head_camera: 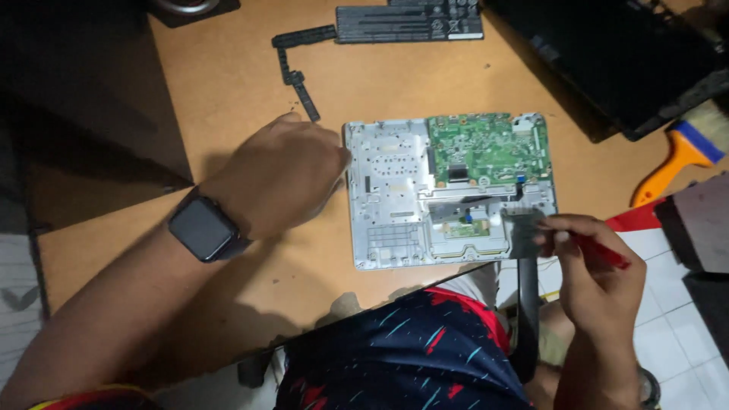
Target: Reinstalling internal components and connecting ribbon cables inside a laptop chassis using a screwdriver.
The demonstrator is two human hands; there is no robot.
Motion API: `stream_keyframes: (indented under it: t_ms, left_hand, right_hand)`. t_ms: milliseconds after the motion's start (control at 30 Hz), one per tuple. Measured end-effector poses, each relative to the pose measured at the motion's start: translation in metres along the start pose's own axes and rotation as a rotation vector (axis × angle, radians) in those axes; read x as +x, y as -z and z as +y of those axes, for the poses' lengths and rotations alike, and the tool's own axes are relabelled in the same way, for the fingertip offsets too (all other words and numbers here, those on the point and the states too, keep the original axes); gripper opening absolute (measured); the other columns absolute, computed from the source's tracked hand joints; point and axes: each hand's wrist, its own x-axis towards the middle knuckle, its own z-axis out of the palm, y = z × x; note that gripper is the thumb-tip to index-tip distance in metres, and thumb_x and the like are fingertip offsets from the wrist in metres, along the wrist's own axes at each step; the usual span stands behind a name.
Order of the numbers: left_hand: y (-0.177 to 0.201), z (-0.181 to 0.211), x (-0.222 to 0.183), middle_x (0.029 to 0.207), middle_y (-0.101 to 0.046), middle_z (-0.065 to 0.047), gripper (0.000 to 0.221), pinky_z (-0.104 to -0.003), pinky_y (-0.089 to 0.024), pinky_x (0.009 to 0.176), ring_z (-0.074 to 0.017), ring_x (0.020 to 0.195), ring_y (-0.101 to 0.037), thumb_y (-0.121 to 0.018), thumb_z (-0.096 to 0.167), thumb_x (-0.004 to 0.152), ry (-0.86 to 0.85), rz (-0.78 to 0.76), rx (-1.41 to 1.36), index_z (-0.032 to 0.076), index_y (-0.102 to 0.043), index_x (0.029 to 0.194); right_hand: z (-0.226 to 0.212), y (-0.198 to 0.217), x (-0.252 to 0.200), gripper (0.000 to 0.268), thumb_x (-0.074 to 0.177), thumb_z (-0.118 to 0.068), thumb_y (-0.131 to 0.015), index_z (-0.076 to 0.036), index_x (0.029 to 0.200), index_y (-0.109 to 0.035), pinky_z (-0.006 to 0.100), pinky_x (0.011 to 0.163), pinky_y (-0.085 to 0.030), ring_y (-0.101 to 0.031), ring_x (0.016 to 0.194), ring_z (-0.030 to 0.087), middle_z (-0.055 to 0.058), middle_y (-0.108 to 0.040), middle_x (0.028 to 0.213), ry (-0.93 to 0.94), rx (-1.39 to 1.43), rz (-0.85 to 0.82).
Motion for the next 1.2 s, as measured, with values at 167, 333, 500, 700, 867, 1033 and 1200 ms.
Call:
stream_keyframes:
  t_ms: [167, 333, 500, 700, 867, 1033, 1200]
  left_hand:
    - [0.001, 0.002, -0.015, 0.065, -0.06, 0.0, 0.025, -0.045, -0.048, 0.092, -0.0247, 0.064, -0.063, -0.051, -0.002, 0.09, 0.058, -0.244, 0.164, 0.021, -0.059, 0.083]
    - [-0.011, -0.006, -0.02, 0.063, -0.066, 0.003, 0.037, -0.037, -0.047, 0.095, -0.0216, 0.068, -0.066, -0.051, 0.005, 0.095, 0.157, -0.276, 0.297, 0.024, -0.063, 0.066]
    - [-0.015, -0.011, -0.018, 0.075, -0.073, 0.002, 0.028, -0.043, -0.038, 0.099, -0.0254, 0.08, -0.069, -0.052, 0.009, 0.09, 0.204, -0.258, -0.033, 0.025, -0.063, 0.07]
    - [-0.01, -0.01, -0.024, 0.066, -0.067, -0.001, 0.03, -0.045, -0.051, 0.09, -0.0266, 0.069, -0.067, -0.058, -0.004, 0.086, 0.244, -0.289, 0.063, 0.017, -0.063, 0.066]
    - [-0.001, -0.006, -0.028, 0.086, -0.075, -0.008, 0.02, -0.049, -0.053, 0.082, -0.0328, 0.083, -0.071, -0.082, 0.026, 0.08, 0.241, -0.281, 0.03, 0.015, -0.066, 0.086]
    - [0.008, 0.024, -0.019, 0.068, -0.064, -0.004, 0.023, -0.045, -0.053, 0.069, -0.0237, 0.064, -0.062, -0.053, 0.004, 0.101, 0.234, -0.078, -0.291, 0.011, -0.062, 0.081]
    - [-0.033, 0.052, 0.006, 0.082, -0.063, -0.012, 0.027, -0.057, -0.046, 0.056, -0.0395, 0.065, -0.062, -0.05, 0.02, 0.105, -0.077, 0.116, -0.279, 0.006, -0.059, 0.084]
  right_hand:
    - [0.003, -0.007, 0.022, 0.019, 0.104, 0.001, -0.065, 0.005, 0.121, -0.072, 0.034, 0.081, -0.053, -0.065, 0.099, 0.029, 0.02, -0.067, 0.111, 0.435, -0.483, -0.129]
    - [0.005, -0.013, 0.04, 0.04, 0.094, -0.002, -0.069, -0.001, 0.134, -0.071, 0.043, 0.083, -0.045, -0.055, 0.099, 0.034, 0.016, -0.056, 0.103, 0.499, -0.664, -0.259]
    - [0.002, -0.02, 0.039, 0.035, 0.1, -0.001, -0.056, -0.007, 0.129, -0.075, 0.041, 0.097, -0.047, -0.059, 0.109, 0.032, 0.013, -0.063, 0.11, 0.473, -0.588, -0.26]
    - [0.011, -0.024, 0.034, 0.02, 0.104, 0.005, -0.064, 0.006, 0.12, -0.076, 0.041, 0.089, -0.049, -0.06, 0.107, 0.033, 0.018, -0.065, 0.11, 0.517, -0.611, -0.198]
    - [0.009, -0.024, 0.035, 0.024, 0.104, 0.002, -0.061, 0.002, 0.125, -0.073, 0.041, 0.09, -0.048, -0.06, 0.106, 0.032, 0.016, -0.064, 0.112, 0.524, -0.6, -0.228]
    - [-0.001, -0.028, 0.036, 0.022, 0.109, -0.013, -0.059, 0.002, 0.117, -0.074, 0.04, 0.087, -0.049, -0.061, 0.104, 0.032, 0.016, -0.065, 0.107, 0.494, -0.589, -0.23]
    - [-0.001, -0.027, 0.035, 0.013, 0.108, -0.013, -0.064, -0.004, 0.099, -0.065, 0.032, 0.066, -0.043, -0.058, 0.082, 0.023, 0.011, -0.06, 0.095, 0.394, -0.511, -0.227]
